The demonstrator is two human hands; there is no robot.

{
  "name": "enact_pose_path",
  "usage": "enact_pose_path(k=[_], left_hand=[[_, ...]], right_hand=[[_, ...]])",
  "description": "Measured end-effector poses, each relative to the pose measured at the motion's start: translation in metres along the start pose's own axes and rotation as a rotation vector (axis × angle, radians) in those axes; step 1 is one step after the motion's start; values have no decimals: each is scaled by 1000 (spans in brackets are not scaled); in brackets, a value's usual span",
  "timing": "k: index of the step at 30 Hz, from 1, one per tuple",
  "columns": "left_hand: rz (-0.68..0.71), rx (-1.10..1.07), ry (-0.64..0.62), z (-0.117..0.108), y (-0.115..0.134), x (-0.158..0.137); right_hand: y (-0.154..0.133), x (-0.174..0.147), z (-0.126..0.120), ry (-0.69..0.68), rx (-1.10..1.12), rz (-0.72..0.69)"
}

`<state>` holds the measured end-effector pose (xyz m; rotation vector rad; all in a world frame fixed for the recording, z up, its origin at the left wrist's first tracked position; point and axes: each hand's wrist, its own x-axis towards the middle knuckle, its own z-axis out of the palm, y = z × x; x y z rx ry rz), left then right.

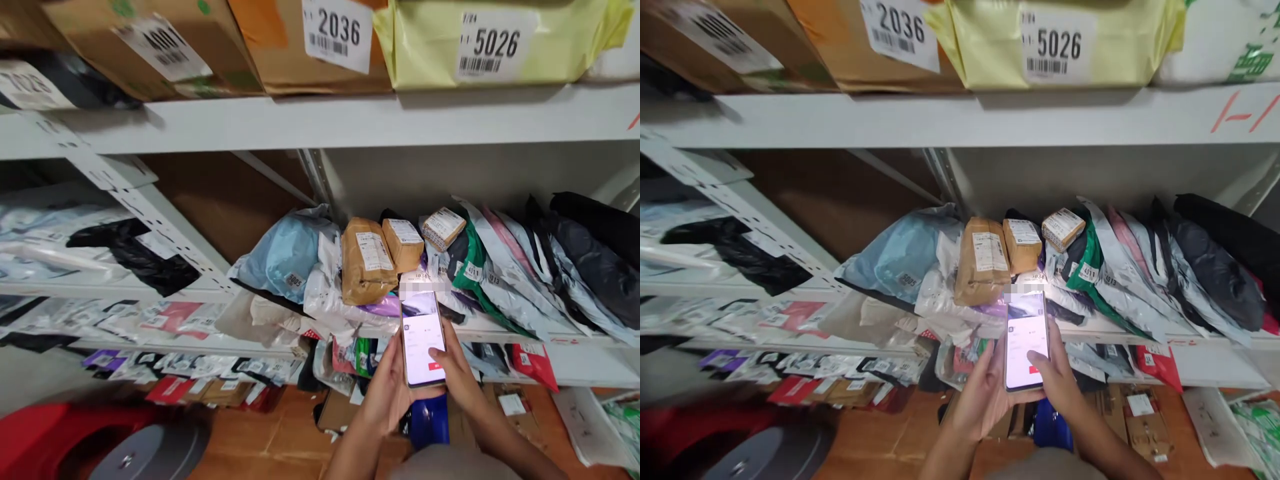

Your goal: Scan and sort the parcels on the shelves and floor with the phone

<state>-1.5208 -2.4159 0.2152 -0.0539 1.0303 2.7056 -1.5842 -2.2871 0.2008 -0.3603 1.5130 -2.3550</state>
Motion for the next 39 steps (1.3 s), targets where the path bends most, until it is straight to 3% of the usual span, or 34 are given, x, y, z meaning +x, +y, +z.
enact_pose_path(k=[6, 12, 18, 24, 32, 39], left_hand=[[-38, -4, 13, -12, -9, 2], [-32, 46, 14, -10, -11, 1], [28, 49, 121, -12, -21, 6], [49, 70, 187, -15, -27, 6], [71, 68, 204, -10, -28, 2], [83, 180, 361, -1, -25, 5]], right_hand=[[10, -9, -11, 34, -144, -9], [22, -8, -21, 29, -13, 37], [14, -9, -20, 66, 81, 147], [13, -13, -18, 74, 55, 101], [21, -13, -23, 8, -25, 50], [28, -18, -29, -176, -78, -48]])
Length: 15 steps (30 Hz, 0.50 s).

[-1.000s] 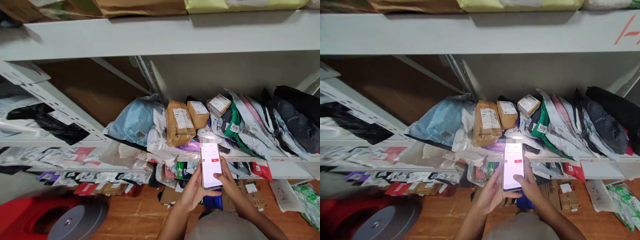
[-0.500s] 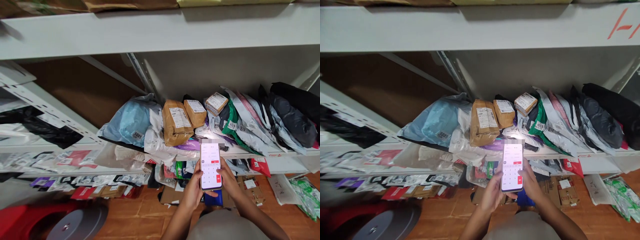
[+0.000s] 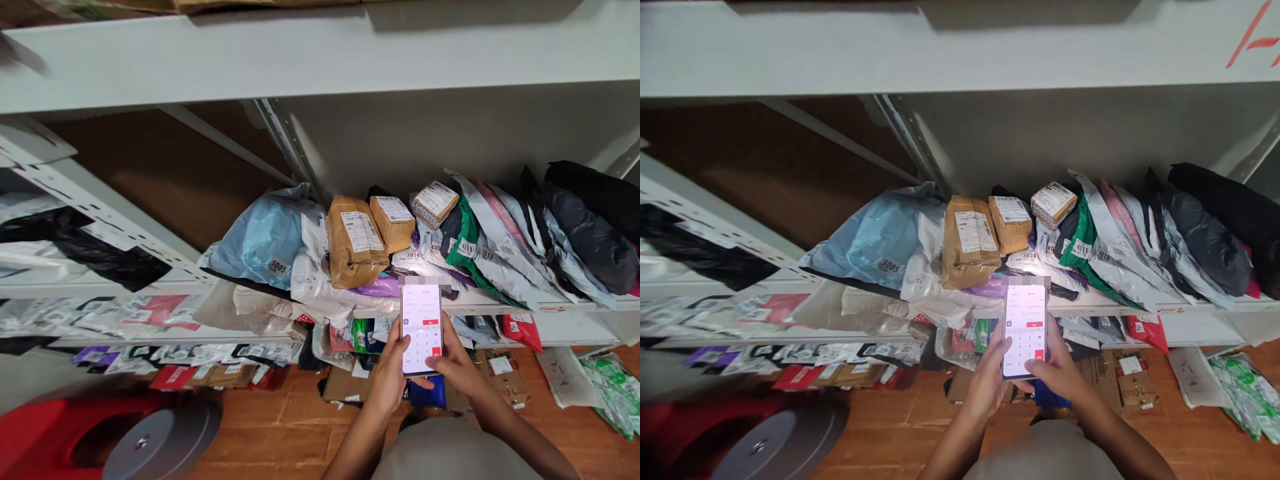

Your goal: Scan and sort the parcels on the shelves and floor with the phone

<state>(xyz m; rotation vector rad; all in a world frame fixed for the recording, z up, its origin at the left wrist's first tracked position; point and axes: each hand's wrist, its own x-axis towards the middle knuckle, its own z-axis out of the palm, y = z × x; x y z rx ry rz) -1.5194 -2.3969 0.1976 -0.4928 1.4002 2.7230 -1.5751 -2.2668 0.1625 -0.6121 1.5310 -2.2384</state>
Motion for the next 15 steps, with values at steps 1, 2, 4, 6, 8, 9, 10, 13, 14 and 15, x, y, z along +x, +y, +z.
enact_pose_path(k=[1, 2, 4, 6, 8, 9, 10, 13, 14, 15], left_hand=[[9, 4, -5, 0, 0, 1], [20, 3, -15, 0, 0, 2], [30, 6, -31, 0, -1, 3], [22, 20, -34, -1, -2, 4], [21, 11, -57, -3, -3, 5], [25, -6, -84, -5, -4, 6], [31, -28, -118, -7, -5, 6], [34, -79, -201, -13, -8, 8], [31, -87, -218, -15, -9, 9], [30, -96, -231, -17, -9, 10]], right_hand=[[0, -1, -1, -18, -16, -16], [0, -1, -2, -31, -29, -27], [-1, -2, -3, -38, -38, -26], [-2, -1, -4, -30, -9, 5], [-2, 1, -5, -6, 29, 48], [-2, 2, -5, 14, 40, 63], [-2, 3, -5, 35, 46, 71], [0, 6, -6, 49, 72, 66], [0, 6, -6, 43, 84, 66], [0, 7, -7, 37, 93, 70]])
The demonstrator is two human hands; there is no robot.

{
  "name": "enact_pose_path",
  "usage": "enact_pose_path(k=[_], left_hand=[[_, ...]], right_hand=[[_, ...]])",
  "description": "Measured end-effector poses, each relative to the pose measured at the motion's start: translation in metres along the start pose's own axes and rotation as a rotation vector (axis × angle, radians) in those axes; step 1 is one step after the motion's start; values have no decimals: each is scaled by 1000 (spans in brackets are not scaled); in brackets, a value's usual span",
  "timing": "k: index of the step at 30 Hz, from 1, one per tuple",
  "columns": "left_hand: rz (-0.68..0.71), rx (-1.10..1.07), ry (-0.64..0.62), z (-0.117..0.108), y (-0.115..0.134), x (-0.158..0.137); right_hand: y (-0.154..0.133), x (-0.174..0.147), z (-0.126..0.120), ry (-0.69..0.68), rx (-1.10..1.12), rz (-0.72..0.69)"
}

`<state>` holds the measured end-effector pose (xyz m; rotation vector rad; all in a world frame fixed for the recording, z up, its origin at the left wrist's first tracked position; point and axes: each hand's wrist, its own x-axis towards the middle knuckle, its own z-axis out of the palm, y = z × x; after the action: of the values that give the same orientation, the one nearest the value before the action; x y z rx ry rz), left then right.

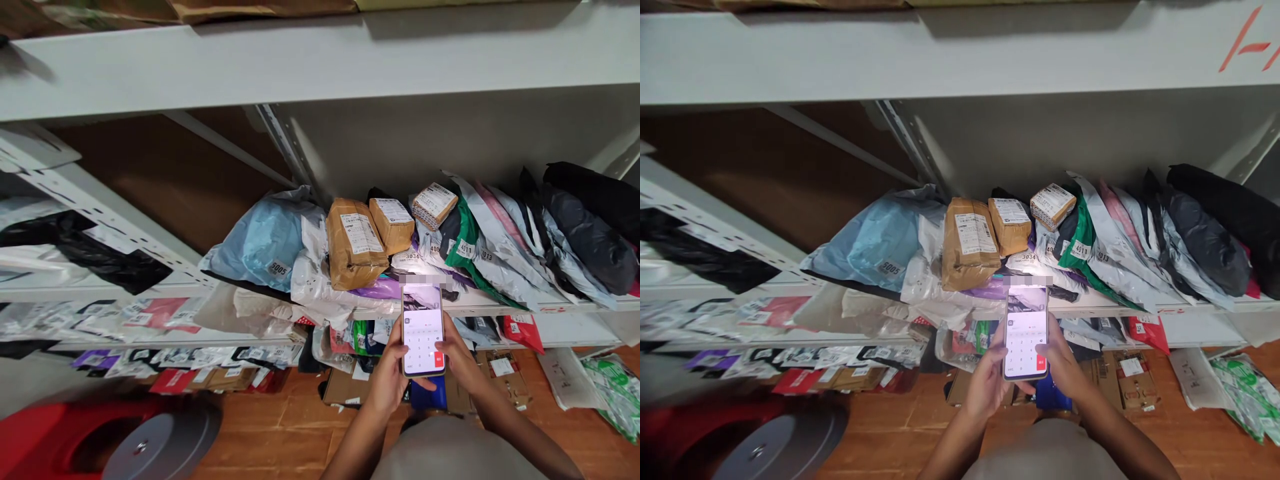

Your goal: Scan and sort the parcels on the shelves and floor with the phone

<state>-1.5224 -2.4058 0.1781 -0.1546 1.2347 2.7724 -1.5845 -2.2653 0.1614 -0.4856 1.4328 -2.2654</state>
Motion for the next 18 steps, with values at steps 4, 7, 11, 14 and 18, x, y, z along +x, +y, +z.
enact_pose_path(k=[4, 7, 11, 14, 18], left_hand=[[-2, -37, -37, -5, -2, 1], [-11, -59, -66, -8, -3, 2], [-9, -86, -96, -8, -3, 4], [-14, -81, -98, -6, -3, 5], [5, 9, -80, 1, -1, 5]], right_hand=[[-3, 0, 0, 33, 5, 15], [-7, -1, 3, 67, -13, 32], [-12, -1, 5, 102, -43, 33], [-13, -1, 4, 106, -54, 23], [-11, -3, 0, -24, -77, -50]])
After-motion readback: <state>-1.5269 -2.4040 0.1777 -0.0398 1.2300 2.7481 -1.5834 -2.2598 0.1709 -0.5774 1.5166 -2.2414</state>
